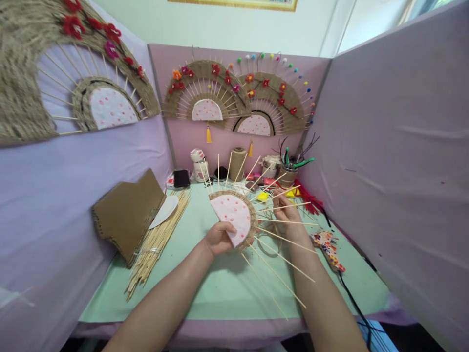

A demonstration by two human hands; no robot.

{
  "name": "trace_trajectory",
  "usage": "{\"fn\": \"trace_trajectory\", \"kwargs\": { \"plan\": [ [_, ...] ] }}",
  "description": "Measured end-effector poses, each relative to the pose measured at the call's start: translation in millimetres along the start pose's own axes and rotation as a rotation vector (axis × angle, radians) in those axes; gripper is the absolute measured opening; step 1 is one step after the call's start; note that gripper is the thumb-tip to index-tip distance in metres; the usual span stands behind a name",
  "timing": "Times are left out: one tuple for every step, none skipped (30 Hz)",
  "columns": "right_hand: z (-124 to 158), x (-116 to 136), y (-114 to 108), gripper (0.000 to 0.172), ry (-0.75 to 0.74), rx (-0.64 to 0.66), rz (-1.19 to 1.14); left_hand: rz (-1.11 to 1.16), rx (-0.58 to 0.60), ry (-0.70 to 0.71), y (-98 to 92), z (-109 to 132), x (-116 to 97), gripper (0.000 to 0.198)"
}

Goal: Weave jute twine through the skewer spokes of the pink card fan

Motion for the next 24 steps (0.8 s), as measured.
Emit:
{"fn": "trace_trajectory", "kwargs": {
  "plan": [
    [0,3,-1,0.023,0.012,-0.034,-0.033,-0.003,0.0,0.01,-0.1,0,-1,0.055],
    [1,5,-2,0.022,0.031,-0.072,-0.066,-0.007,0.0,0.021,-0.1,0,-2,0.053],
    [2,8,-2,0.023,0.053,-0.107,-0.092,-0.01,-0.001,0.036,-0.1,0,-4,0.052],
    [4,10,-2,0.023,0.07,-0.13,-0.101,-0.012,-0.006,0.053,-0.1,1,-7,0.052],
    [6,13,-1,0.024,0.075,-0.142,-0.09,-0.013,-0.016,0.074,-0.4,1,-10,0.052],
    [8,15,0,0.024,0.067,-0.139,-0.055,-0.013,-0.03,0.095,-0.8,2,-14,0.053],
    [10,17,1,0.024,0.053,-0.129,-0.002,-0.011,-0.045,0.116,-1.4,3,-18,0.055],
    [12,19,1,0.024,0.039,-0.121,0.063,-0.007,-0.06,0.134,-1.9,4,-22,0.056],
    [13,19,0,0.024,0.033,-0.122,0.134,-0.004,-0.073,0.147,-2.5,5,-26,0.057],
    [14,19,-1,0.024,0.037,-0.128,0.202,-0.002,-0.084,0.157,-3.0,6,-30,0.058],
    [14,19,-3,0.024,0.046,-0.134,0.254,0.001,-0.092,0.165,-3.4,6,-34,0.057],
    [15,19,-4,0.024,0.055,-0.129,0.281,0.005,-0.1,0.172,-3.8,7,-37,0.056],
    [15,20,-5,0.024,0.06,-0.112,0.281,0.008,-0.108,0.177,-4.2,7,-40,0.056],
    [16,21,-4,0.024,0.058,-0.086,0.258,0.011,-0.116,0.181,-4.6,7,-42,0.056],
    [17,24,-3,0.024,0.044,-0.058,0.218,0.012,-0.125,0.184,-4.9,7,-43,0.057],
    [18,28,-2,0.025,0.022,-0.035,0.171,0.011,-0.135,0.184,-5.3,7,-44,0.058],
    [19,32,-1,0.026,-0.003,-0.024,0.128,0.009,-0.145,0.18,-5.9,7,-44,0.059],
    [21,36,1,0.026,-0.03,-0.023,0.092,0.007,-0.157,0.174,-6.6,7,-44,0.06],
    [23,40,2,0.025,-0.054,-0.028,0.064,0.005,-0.169,0.166,-7.5,6,-44,0.061],
    [24,43,3,0.025,-0.074,-0.032,0.044,0.004,-0.178,0.158,-8.6,6,-44,0.062],
    [25,45,4,0.024,-0.09,-0.034,0.028,0.004,-0.182,0.145,-9.9,6,-43,0.064],
    [25,46,4,0.022,-0.102,-0.034,0.015,0.004,-0.179,0.127,-11.2,5,-43,0.065],
    [25,46,4,0.021,-0.112,-0.034,0.0,0.005,-0.17,0.103,-12.5,5,-42,0.066],
    [24,46,2,0.019,-0.118,-0.037,-0.019,0.006,-0.155,0.076,-13.5,5,-41,0.066]
  ]
}}
Point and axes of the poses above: each hand's wrist, its own z-axis away from the middle knuckle, its own y-axis out of the palm, x = y × z, the point moved 4 cm from there along -z, towards the middle knuckle, and after that the axes turned 13 degrees about z, right-handed, at the moved point
